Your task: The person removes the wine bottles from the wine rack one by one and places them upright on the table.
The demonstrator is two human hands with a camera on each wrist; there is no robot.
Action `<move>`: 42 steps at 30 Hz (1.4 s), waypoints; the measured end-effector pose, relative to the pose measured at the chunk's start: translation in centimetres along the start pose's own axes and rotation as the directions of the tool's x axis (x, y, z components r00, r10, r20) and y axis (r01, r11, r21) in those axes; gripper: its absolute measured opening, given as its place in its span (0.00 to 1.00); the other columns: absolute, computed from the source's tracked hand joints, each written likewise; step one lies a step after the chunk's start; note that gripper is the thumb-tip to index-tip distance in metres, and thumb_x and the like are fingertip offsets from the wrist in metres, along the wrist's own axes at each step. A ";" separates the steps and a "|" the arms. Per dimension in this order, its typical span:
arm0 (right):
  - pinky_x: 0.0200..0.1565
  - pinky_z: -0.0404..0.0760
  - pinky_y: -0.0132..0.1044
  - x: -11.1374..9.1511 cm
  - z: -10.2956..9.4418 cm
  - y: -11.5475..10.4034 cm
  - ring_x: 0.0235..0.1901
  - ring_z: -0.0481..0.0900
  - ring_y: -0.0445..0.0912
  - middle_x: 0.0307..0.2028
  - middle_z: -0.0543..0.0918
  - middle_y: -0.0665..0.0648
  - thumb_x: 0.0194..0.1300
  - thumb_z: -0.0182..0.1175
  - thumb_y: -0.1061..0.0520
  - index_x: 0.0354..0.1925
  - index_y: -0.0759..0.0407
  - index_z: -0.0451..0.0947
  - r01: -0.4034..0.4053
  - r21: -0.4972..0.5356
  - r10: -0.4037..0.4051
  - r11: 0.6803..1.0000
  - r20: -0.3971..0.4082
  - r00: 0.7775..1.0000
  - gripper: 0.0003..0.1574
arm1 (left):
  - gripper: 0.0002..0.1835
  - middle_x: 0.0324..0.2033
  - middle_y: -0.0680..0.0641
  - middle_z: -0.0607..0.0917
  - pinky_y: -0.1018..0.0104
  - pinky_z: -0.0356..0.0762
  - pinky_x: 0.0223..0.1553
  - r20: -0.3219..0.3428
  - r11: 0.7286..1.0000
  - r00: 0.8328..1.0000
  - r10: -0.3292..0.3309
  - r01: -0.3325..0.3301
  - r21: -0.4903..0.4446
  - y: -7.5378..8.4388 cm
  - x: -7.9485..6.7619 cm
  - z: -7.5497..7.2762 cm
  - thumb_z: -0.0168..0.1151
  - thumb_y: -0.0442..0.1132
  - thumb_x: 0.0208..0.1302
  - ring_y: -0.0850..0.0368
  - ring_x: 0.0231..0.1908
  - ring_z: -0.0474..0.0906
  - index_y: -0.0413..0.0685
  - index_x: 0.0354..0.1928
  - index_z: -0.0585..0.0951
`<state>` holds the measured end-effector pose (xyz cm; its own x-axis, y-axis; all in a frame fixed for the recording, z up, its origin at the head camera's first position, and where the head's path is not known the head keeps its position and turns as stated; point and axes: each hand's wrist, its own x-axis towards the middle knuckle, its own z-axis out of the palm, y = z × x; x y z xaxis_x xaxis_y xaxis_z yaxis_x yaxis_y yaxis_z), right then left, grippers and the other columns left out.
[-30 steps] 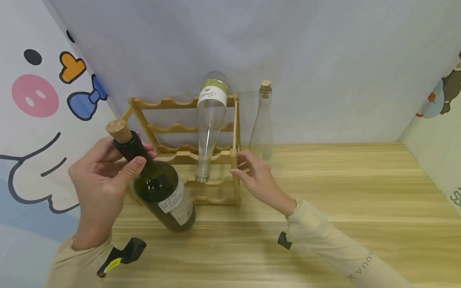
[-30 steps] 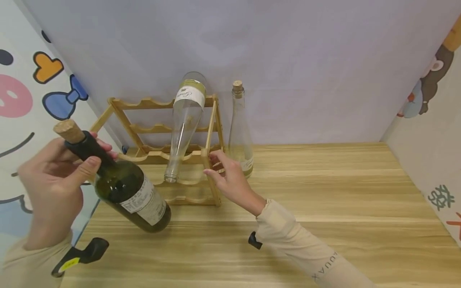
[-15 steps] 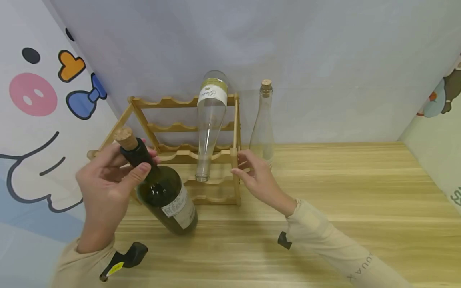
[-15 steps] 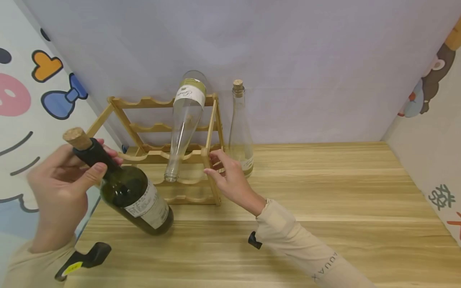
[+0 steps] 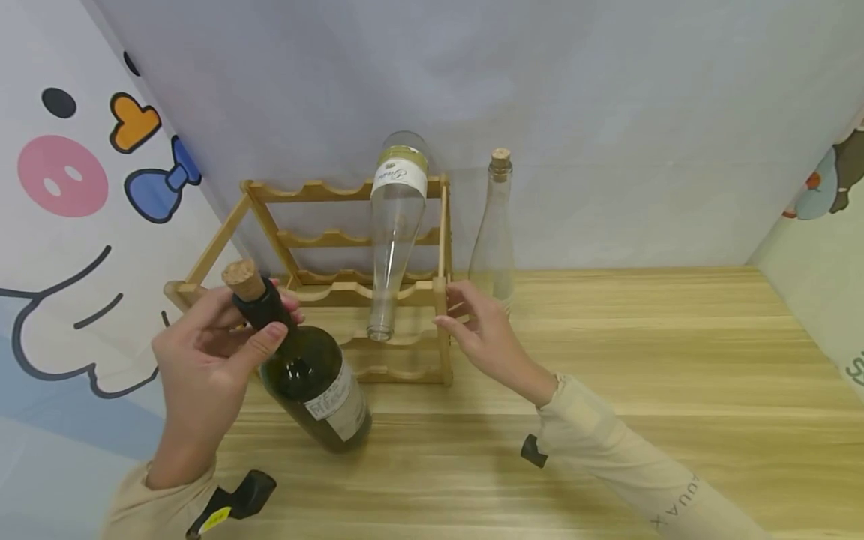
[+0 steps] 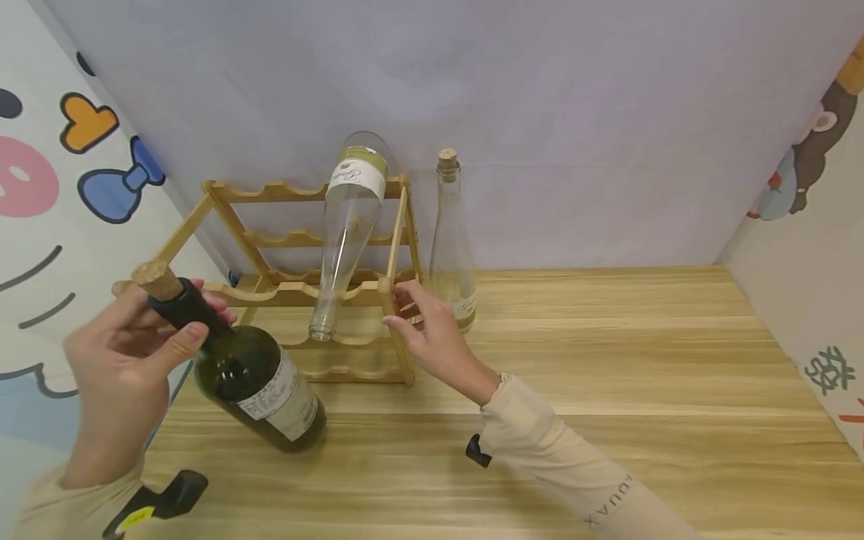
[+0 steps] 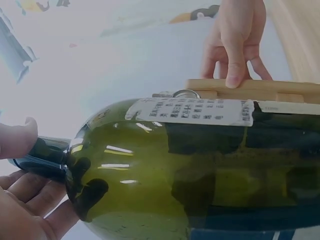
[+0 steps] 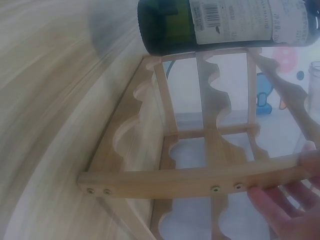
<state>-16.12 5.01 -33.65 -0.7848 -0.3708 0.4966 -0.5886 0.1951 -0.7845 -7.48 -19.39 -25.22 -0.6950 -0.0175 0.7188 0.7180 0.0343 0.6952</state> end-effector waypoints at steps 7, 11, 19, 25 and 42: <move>0.31 0.81 0.36 0.0 0.0 0.1 0.33 0.78 0.53 0.34 0.76 0.64 0.57 0.56 0.66 0.44 0.71 0.67 0.009 0.000 -0.009 1.000 -0.002 1.000 0.16 | 0.19 0.32 0.31 0.80 0.64 0.79 0.36 -0.003 0.999 1.000 -0.014 0.014 0.028 -0.2 -0.5 -0.1 0.56 0.13 0.44 0.49 0.32 0.80 0.18 0.44 0.70; 0.31 0.81 0.34 0.0 0.0 0.1 0.33 0.78 0.51 0.33 0.76 0.64 0.57 0.56 0.65 0.44 0.70 0.67 0.016 -0.013 -0.016 1.000 -0.004 1.000 0.16 | 0.19 0.32 0.31 0.80 0.63 0.79 0.36 -0.005 1.000 1.000 -0.010 0.010 0.015 -0.3 -0.6 -0.1 0.55 0.12 0.44 0.49 0.32 0.80 0.17 0.43 0.70; 0.30 0.81 0.34 0.1 0.0 0.2 0.32 0.78 0.51 0.33 0.77 0.64 0.56 0.57 0.67 0.43 0.71 0.67 0.043 -0.027 -0.044 0.999 -0.012 0.999 0.16 | 0.20 0.32 0.33 0.80 0.63 0.79 0.36 -0.002 0.999 1.000 -0.014 0.014 -0.031 -0.8 -0.9 0.1 0.54 0.10 0.42 0.48 0.32 0.80 0.17 0.43 0.70; 0.29 0.81 0.34 0.1 0.1 0.2 0.32 0.79 0.51 0.33 0.77 0.64 0.55 0.57 0.68 0.43 0.70 0.67 0.049 -0.020 -0.049 0.999 -0.015 0.999 0.16 | 0.21 0.32 0.35 0.81 0.64 0.78 0.37 -0.006 0.999 0.999 -0.044 0.044 0.005 -1.1 -1.3 0.2 0.53 0.09 0.41 0.50 0.33 0.80 0.20 0.43 0.71; 0.29 0.81 0.35 0.0 0.1 0.2 0.32 0.79 0.51 0.33 0.77 0.64 0.55 0.57 0.68 0.42 0.71 0.67 0.043 -0.026 -0.043 0.999 -0.021 0.999 0.15 | 0.20 0.33 0.36 0.81 0.67 0.78 0.36 0.021 0.997 0.998 -0.059 0.058 0.047 -2.3 -2.0 -0.2 0.54 0.10 0.42 0.51 0.33 0.80 0.20 0.43 0.71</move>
<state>-16.23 4.89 -33.82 -0.7624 -0.3597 0.5379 -0.6265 0.2025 -0.7526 -7.74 -19.59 -28.29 -0.7370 0.0017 0.6759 0.6738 0.0803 0.7345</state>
